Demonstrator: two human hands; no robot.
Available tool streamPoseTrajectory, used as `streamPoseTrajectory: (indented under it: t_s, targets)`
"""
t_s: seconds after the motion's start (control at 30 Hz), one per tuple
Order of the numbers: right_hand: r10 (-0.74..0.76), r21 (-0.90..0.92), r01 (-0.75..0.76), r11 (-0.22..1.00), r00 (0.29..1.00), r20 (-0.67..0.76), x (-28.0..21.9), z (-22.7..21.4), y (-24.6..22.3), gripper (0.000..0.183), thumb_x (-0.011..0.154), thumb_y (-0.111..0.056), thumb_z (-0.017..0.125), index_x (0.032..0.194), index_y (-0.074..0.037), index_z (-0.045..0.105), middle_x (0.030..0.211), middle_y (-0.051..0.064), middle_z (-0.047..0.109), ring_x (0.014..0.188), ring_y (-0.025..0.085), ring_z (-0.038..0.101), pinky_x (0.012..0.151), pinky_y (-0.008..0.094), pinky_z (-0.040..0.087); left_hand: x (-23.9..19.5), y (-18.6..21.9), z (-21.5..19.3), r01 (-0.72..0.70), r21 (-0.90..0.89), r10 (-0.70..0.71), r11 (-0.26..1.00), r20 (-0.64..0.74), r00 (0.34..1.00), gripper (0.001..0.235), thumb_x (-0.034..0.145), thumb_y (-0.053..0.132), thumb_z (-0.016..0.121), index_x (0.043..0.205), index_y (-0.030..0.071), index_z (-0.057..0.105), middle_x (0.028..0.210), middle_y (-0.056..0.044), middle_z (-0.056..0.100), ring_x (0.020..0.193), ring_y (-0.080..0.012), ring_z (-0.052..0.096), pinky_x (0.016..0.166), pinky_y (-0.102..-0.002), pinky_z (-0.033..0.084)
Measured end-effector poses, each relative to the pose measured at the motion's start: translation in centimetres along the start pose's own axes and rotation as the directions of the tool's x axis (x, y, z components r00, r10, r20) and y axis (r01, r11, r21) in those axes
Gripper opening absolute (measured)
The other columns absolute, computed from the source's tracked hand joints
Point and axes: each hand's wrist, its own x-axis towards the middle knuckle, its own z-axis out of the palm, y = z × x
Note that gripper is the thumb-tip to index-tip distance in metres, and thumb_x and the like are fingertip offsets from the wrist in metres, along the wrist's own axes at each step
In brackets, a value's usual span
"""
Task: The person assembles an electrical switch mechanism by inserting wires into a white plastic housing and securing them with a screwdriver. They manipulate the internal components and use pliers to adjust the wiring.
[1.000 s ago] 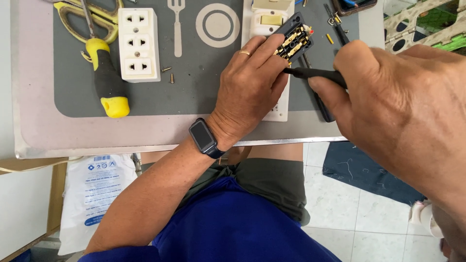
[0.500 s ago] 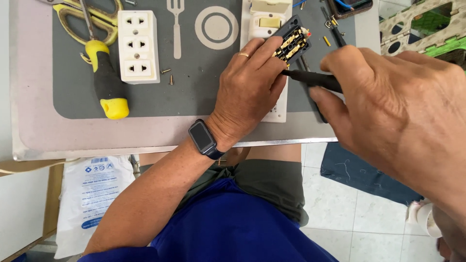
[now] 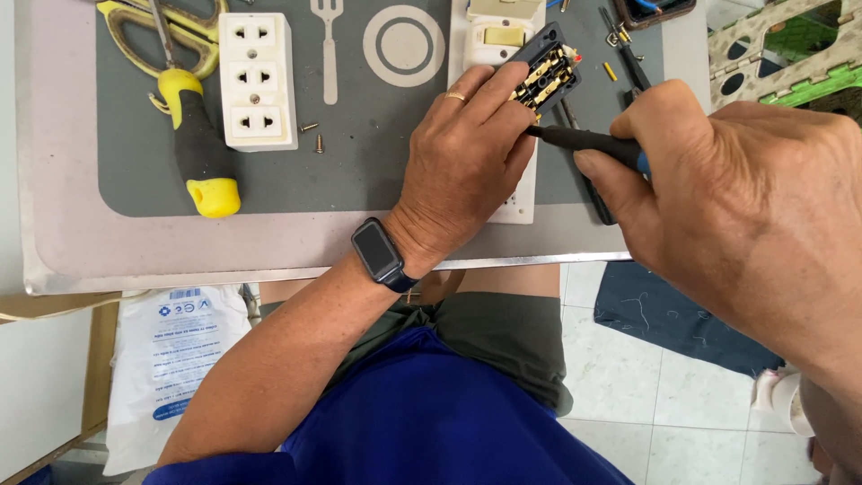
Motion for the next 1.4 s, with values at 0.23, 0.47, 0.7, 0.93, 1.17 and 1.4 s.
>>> streamPoseTrajectory:
  t_s: [0.23, 0.47, 0.7, 0.93, 1.17, 1.4]
  targets:
    - [0.021, 0.039, -0.019, 0.999, 0.999, -0.036, -0.3, 1.0, -0.1, 0.043, 0.115, -0.064, 0.068, 0.113, -0.022, 0.058, 0.06, -0.004, 0.052, 0.057, 0.021, 0.06, 0.054, 0.036, 0.043, -0.1, 0.0, 0.2, -0.002, 0.003, 0.002, 1.0, 0.0, 1.0, 0.018, 0.085, -0.003, 0.072, 0.087, 0.007, 0.057, 0.122, -0.008, 0.06, 0.113, -0.0338, 0.059, 0.089, -0.04, 0.054]
    - [0.017, 0.15, 0.0, 0.989, 0.994, -0.108, -0.7, 1.5, -0.1, 0.044, 0.117, -0.058, 0.07, 0.106, -0.018, 0.053, 0.06, 0.001, 0.044, 0.053, 0.023, 0.05, 0.048, 0.035, 0.031, 0.1, 0.3, -0.3, -0.022, -0.011, 0.021, 1.0, -0.019, 1.0, 0.019, 0.084, -0.008, 0.068, 0.085, 0.007, 0.056, 0.118, -0.009, 0.06, 0.107, -0.033, 0.061, 0.086, -0.04, 0.054]
    - [0.38, 0.651, -0.045, 0.758, 0.841, -0.385, -4.0, 1.7, -0.8, 0.006, 0.11, 0.016, 0.068, 0.114, 0.012, 0.069, 0.104, 0.021, 0.069, 0.09, 0.036, 0.065, 0.082, 0.041, 0.048, 0.4, 0.7, -1.4, 0.166, -0.011, -0.156, 0.986, 0.291, 0.944, 0.059, 0.081, 0.01, 0.084, 0.131, 0.009, 0.052, 0.146, -0.012, 0.043, 0.135, -0.0316, 0.048, 0.105, -0.043, 0.044]
    - [0.591, 0.841, -0.041, 0.54, 0.73, -0.344, -5.2, 8.4, -3.2, 0.019, 0.098, 0.021, 0.056, 0.112, 0.013, 0.065, 0.11, 0.026, 0.068, 0.101, 0.038, 0.067, 0.095, 0.044, 0.05, -0.2, 1.0, -2.1, 0.115, 0.258, -0.195, 0.959, 0.309, 0.931, 0.074, 0.082, 0.03, 0.086, 0.141, 0.014, 0.043, 0.145, -0.014, 0.044, 0.126, -0.0373, 0.05, 0.099, -0.051, 0.042]
    - [0.535, 0.733, -0.137, 0.666, 0.773, -0.342, -5.1, 10.4, -3.4, 0.015, 0.099, 0.007, 0.064, 0.108, 0.0, 0.073, 0.112, 0.016, 0.071, 0.094, 0.033, 0.066, 0.078, 0.038, 0.05, 0.0, 1.1, -2.2, 0.207, 0.162, -0.243, 0.965, 0.248, 0.938, 0.06, 0.085, 0.02, 0.075, 0.136, 0.008, 0.048, 0.135, -0.011, 0.058, 0.12, -0.0299, 0.057, 0.1, -0.043, 0.043]
    - [0.551, 0.744, -0.058, 0.665, 0.711, -0.437, -4.5, 9.4, -3.2, 0.009, 0.097, 0.009, 0.071, 0.105, 0.006, 0.072, 0.113, 0.023, 0.067, 0.097, 0.037, 0.064, 0.087, 0.043, 0.049, 0.4, 1.8, -3.3, 0.178, 0.081, -0.188, 0.981, 0.131, 0.973, 0.049, 0.083, 0.012, 0.072, 0.128, 0.004, 0.054, 0.123, -0.011, 0.065, 0.106, -0.0285, 0.065, 0.096, -0.04, 0.049]
